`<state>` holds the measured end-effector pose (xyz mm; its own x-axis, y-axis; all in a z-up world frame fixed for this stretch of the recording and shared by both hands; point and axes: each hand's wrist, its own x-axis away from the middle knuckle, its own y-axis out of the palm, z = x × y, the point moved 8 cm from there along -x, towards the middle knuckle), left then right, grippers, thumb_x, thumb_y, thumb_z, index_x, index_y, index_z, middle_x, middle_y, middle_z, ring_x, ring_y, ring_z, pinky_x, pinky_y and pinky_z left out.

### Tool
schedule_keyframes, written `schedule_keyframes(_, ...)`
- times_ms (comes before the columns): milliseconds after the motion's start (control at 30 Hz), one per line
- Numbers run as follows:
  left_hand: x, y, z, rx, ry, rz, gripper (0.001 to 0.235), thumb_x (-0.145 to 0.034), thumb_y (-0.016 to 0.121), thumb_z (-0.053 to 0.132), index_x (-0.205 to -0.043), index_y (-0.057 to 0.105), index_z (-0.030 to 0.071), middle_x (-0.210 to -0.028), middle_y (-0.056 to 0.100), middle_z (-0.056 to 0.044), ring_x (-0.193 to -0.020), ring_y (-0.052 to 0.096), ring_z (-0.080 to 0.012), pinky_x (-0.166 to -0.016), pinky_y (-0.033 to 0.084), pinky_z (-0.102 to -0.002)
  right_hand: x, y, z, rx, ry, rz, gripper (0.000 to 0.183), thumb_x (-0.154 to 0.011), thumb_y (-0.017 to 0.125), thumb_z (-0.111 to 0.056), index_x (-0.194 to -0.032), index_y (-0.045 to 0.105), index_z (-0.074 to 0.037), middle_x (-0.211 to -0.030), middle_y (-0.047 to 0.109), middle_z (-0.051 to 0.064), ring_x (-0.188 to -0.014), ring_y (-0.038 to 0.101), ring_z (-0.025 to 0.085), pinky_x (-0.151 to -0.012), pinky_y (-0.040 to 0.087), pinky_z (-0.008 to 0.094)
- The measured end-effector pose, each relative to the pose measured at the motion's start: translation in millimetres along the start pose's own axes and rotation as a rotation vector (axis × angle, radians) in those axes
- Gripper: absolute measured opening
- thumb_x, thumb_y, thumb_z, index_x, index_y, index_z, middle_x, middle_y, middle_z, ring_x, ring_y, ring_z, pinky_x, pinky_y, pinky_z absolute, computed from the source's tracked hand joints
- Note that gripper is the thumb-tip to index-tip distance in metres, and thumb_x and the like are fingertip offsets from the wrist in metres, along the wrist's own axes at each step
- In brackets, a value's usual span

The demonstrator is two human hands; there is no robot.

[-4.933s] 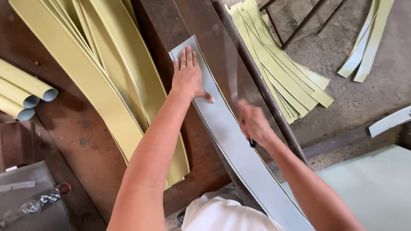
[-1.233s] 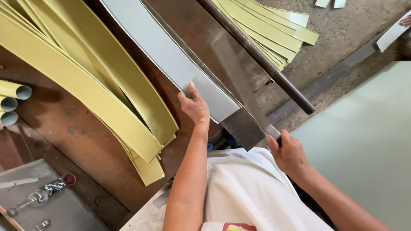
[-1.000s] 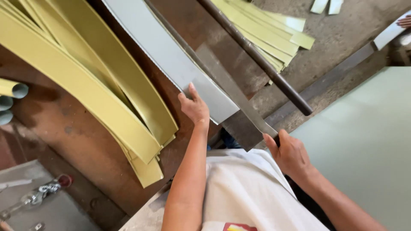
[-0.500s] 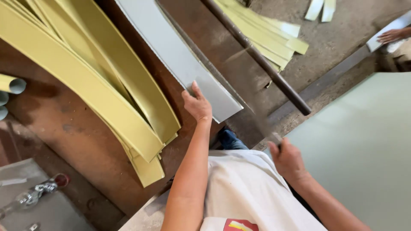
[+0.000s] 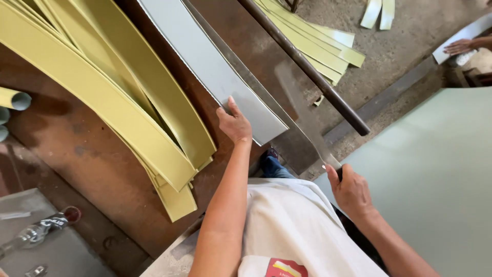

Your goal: Filing the edges of thin metal strips to smooth them on a workbench.

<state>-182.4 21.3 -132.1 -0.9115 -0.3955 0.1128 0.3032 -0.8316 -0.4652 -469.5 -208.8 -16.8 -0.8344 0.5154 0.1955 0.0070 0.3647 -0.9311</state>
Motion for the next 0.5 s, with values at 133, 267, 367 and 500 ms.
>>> schedule_keyframes(133, 1, -8, 6, 0.074, 0.103, 0.060, 0.047, -0.105, 0.056, 0.045, -0.096, 0.057, -0.002, -0.087, 0.072, -0.024, -0.078, 0.072, -0.0408, -0.064, 0.057, -0.048, 8, 7, 6, -0.109, 0.025, 0.040, 0.043, -0.100, 0.062, -0.037, -0.084, 0.049, 0.000, -0.068, 0.061, 0.027, -0.064, 0.060, 0.050, -0.055, 0.047, 0.055)
schedule_keyframes(267, -4, 2, 8, 0.016, 0.037, 0.044, 0.047, -0.103, 0.057, 0.046, -0.096, 0.058, -0.001, -0.087, 0.073, -0.024, -0.079, 0.072, -0.0413, -0.062, 0.056, -0.049, -2, 8, 8, 0.014, 0.034, -0.051, 0.045, -0.100, 0.063, -0.040, -0.082, 0.050, -0.001, -0.068, 0.063, 0.027, -0.065, 0.060, 0.051, -0.056, 0.046, 0.057)
schedule_keyframes(367, 1, -2, 4, 0.034, -0.007, 0.019, 0.048, -0.103, 0.057, 0.045, -0.096, 0.057, -0.002, -0.087, 0.072, -0.024, -0.080, 0.072, -0.0421, -0.063, 0.056, -0.049, 7, 13, 3, -0.034, 0.013, -0.020, 0.045, -0.100, 0.063, -0.041, -0.083, 0.049, -0.001, -0.068, 0.063, 0.028, -0.066, 0.060, 0.051, -0.057, 0.046, 0.058)
schedule_keyframes(500, 2, 2, 8, 0.093, 0.030, 0.030, 0.047, -0.104, 0.056, 0.044, -0.100, 0.058, -0.002, -0.090, 0.072, -0.025, -0.082, 0.072, -0.0430, -0.066, 0.055, -0.050, -5, 34, 7, -0.019, 0.067, -0.092, 0.045, -0.098, 0.065, -0.043, -0.085, 0.049, -0.002, -0.067, 0.064, 0.028, -0.065, 0.061, 0.051, -0.055, 0.047, 0.057)
